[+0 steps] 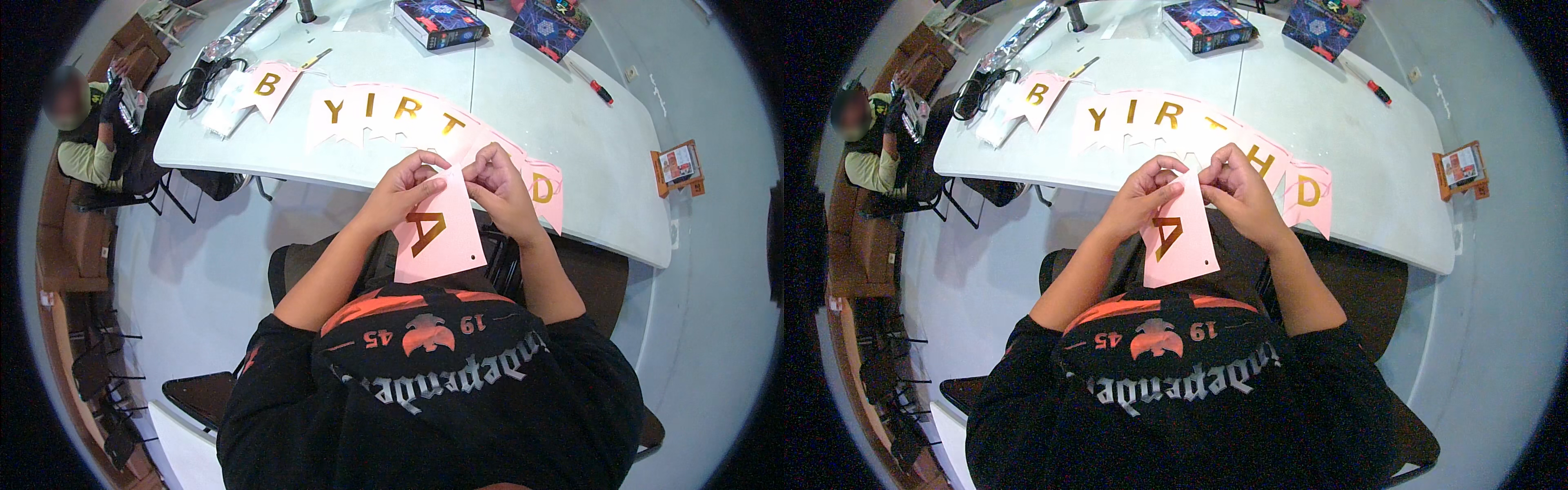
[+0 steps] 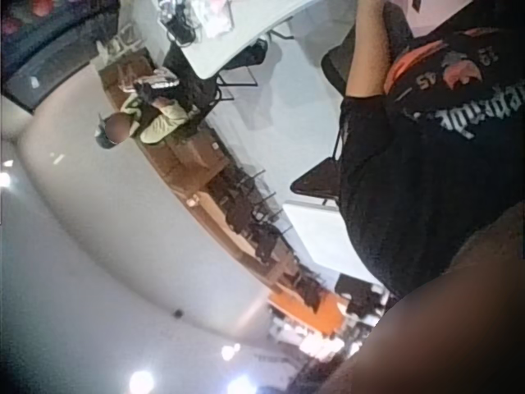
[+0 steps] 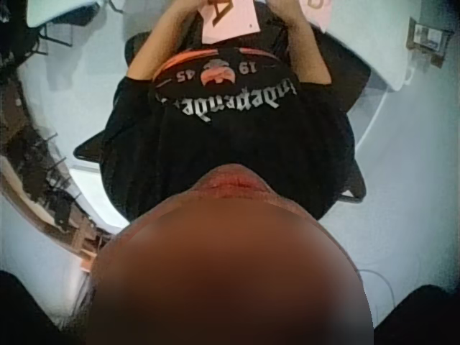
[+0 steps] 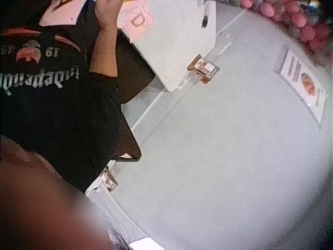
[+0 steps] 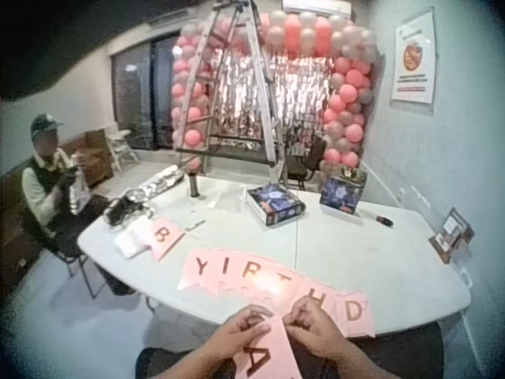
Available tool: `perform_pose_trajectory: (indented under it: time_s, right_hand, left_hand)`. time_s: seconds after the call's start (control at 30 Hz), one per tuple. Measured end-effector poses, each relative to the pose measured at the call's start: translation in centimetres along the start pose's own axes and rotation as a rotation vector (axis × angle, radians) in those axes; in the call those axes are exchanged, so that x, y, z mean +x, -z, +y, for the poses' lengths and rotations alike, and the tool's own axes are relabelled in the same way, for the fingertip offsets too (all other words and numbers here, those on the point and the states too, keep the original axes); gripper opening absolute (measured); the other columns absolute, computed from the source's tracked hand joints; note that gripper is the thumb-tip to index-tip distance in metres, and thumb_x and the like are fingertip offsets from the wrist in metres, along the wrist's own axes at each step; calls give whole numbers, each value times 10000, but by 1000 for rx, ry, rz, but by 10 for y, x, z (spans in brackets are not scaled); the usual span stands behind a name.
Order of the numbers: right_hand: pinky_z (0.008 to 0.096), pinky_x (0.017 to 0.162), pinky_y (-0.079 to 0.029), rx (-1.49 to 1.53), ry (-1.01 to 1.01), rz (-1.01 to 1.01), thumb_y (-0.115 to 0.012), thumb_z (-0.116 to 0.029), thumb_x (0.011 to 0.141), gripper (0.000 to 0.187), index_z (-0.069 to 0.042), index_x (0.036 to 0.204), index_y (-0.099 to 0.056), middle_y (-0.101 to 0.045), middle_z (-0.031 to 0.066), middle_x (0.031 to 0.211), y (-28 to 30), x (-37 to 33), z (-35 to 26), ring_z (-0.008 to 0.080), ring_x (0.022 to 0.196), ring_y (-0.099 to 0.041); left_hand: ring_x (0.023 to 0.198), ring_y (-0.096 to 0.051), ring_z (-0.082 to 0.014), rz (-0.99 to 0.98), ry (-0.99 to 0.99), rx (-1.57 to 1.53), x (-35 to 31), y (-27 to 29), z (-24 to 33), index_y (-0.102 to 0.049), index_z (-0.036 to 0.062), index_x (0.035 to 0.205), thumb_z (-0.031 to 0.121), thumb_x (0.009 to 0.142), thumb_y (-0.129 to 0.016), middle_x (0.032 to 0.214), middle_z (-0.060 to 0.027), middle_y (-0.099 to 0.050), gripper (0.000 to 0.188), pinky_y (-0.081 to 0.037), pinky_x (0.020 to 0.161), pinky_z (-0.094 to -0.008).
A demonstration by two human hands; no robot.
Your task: The person assembles a pink and gold 'HAPPY BIRTHDAY' banner by threading individual lettered pennants onto a string. They handle each pennant one at a time, aligning holes and pulling the string through, then arrange the letters in order on the table.
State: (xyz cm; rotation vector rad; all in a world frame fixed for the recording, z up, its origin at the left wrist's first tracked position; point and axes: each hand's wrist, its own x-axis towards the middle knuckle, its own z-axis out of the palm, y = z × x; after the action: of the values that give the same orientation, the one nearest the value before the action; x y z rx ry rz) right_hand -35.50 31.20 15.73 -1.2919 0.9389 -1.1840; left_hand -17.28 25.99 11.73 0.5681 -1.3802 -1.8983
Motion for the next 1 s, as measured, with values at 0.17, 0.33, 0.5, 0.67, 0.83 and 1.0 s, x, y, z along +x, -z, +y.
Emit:
perform_pose_trajectory:
  time_s: [0.17,0.33,0.5,0.67,0.83,1.0]
  right_hand:
    - [224,694,-434,-10,-2,-29,-522,63,825,231,-66,924,-357,-524,50,858,4,1,1,90,786,-529]
    - [206,676,-424,-52,-24,-32,-547,56,806,217,-71,874,-385,-513,19,805,5,-1,5,76,753,-512]
    - [188,657,-418,-17,-99,-9,-563,34,809,193,-71,874,-414,-517,-1,773,5,-4,8,58,719,-507]
    - [216,695,-448,-54,-127,-2,-555,7,837,199,-47,1001,-457,-584,50,869,6,-4,13,76,777,-555]
    - [229,727,-463,-85,-121,29,-570,-4,831,279,-8,1106,-518,-601,52,887,4,-6,12,87,810,-576]
    - [237,718,-482,-214,-106,35,-605,-3,813,276,12,1088,-584,-632,59,876,-4,-6,11,93,807,-594]
  left_hand:
    - [735,-510,-73,98,-182,297,0,-3,1,-658,70,1037,186,820,-665,846,-12,-611,246,-415,650,-216]
    - [780,-548,-109,125,-146,352,-5,-4,0,-696,80,995,193,790,-693,877,-46,-644,234,-431,688,-237]
    - [734,-545,-92,184,-113,297,-10,-8,-2,-697,78,989,199,781,-705,838,-47,-647,241,-425,642,-216]
    - [700,-533,-71,232,-28,337,-13,-9,-3,-696,72,988,197,769,-717,834,-42,-648,253,-417,609,-203]
    - [671,-523,-61,233,-26,370,-13,-6,-5,-703,69,965,192,767,-721,819,-36,-647,234,-419,591,-199]
    - [605,-501,-54,194,2,374,-14,-5,-2,-676,80,1043,162,782,-706,795,-26,-644,276,-414,521,-197]
